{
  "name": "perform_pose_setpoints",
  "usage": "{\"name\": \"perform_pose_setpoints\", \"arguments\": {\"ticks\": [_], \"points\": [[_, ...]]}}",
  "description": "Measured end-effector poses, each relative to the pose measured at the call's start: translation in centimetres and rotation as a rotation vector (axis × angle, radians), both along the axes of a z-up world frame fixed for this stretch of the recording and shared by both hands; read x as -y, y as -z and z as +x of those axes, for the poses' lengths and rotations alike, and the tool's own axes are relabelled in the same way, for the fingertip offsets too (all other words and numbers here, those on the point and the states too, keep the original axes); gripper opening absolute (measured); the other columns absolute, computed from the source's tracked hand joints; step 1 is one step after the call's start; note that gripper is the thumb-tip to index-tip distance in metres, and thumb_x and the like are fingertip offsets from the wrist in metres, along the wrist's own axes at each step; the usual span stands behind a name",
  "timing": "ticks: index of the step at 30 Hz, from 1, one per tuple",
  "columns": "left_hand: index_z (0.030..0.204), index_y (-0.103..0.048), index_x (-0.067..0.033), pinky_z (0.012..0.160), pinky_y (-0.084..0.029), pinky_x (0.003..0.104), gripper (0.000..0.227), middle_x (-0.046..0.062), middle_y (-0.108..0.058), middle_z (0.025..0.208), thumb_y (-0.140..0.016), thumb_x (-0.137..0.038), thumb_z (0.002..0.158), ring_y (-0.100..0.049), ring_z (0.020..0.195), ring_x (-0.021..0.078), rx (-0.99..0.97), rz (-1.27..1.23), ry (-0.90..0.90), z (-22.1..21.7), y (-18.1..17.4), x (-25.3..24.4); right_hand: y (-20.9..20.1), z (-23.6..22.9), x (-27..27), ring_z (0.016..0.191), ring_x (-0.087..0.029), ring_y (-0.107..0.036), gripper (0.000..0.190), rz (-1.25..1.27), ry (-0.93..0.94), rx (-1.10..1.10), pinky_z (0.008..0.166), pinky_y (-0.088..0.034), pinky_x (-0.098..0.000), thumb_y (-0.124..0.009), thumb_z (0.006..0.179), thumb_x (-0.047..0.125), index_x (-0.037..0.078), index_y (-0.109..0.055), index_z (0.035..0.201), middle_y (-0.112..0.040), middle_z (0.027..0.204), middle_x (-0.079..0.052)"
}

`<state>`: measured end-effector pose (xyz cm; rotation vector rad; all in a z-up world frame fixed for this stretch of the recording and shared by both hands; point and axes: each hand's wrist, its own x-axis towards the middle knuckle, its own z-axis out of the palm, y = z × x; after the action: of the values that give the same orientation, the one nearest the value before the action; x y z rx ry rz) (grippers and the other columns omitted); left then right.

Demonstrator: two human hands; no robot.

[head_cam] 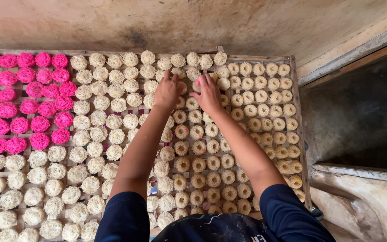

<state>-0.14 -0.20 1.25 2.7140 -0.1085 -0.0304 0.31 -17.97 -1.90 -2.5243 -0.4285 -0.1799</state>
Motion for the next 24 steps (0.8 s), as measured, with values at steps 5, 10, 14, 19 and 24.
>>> {"name": "perform_pose_setpoints", "arguments": {"ticks": [5,10,14,19,24], "points": [[0.127,-0.053,0.0006,0.079,-0.059,0.035,0.056,0.016,-0.055,0.119,-0.062,-0.047,0.099,-0.061,0.107,0.0248,0.035,0.122,-0.054,-0.4,-3.2,0.2,-0.1,-0.4,4.4,0.116,-0.023,-0.059,0.022,0.102,0.127,0.253,0.104,-0.050,-0.0377,-0.081,0.088,0.015,0.014,-0.067,0.105,-0.066,0.114,-0.004],[0.154,-0.037,-0.0063,0.108,-0.047,0.039,0.049,0.010,-0.044,0.153,-0.040,-0.015,0.106,-0.048,0.134,0.0209,-0.041,0.211,0.264,-1.8,-4.0,5.1,-0.2,-0.1,9.6,0.106,-0.026,-0.064,0.025,0.021,0.280,-0.098,0.092,-0.054,-0.0365,-0.071,0.095,0.015,0.013,-0.065,0.119,-0.068,0.118,-0.005],[0.160,0.000,-0.0152,0.125,-0.005,0.048,0.067,0.003,-0.001,0.168,-0.023,-0.048,0.106,-0.002,0.155,0.0234,-0.205,0.335,0.464,-1.8,-3.8,8.7,0.4,0.5,10.2,0.105,-0.025,-0.069,0.019,0.102,0.264,-0.047,0.093,-0.056,-0.0394,-0.069,0.101,0.015,0.011,-0.066,0.119,-0.072,0.114,-0.006],[0.162,0.008,-0.0161,0.126,0.003,0.047,0.070,0.001,0.010,0.170,-0.015,-0.051,0.106,0.007,0.155,0.0218,-0.196,0.379,0.395,-1.4,-4.0,8.8,1.0,0.6,10.6,0.111,-0.025,-0.063,0.030,-0.261,0.321,-0.053,0.096,-0.055,-0.0376,-0.065,0.100,0.018,0.006,-0.061,0.127,-0.067,0.123,-0.010],[0.162,0.005,-0.0174,0.125,0.003,0.047,0.072,0.000,0.009,0.169,-0.016,-0.056,0.104,0.008,0.155,0.0218,-0.209,0.379,0.426,-2.1,-4.0,8.3,0.9,-1.0,9.8,0.133,-0.029,-0.045,0.046,-0.380,0.085,0.226,0.115,-0.032,-0.0493,-0.054,0.102,0.023,0.007,-0.050,0.145,-0.048,0.147,-0.010]]}}
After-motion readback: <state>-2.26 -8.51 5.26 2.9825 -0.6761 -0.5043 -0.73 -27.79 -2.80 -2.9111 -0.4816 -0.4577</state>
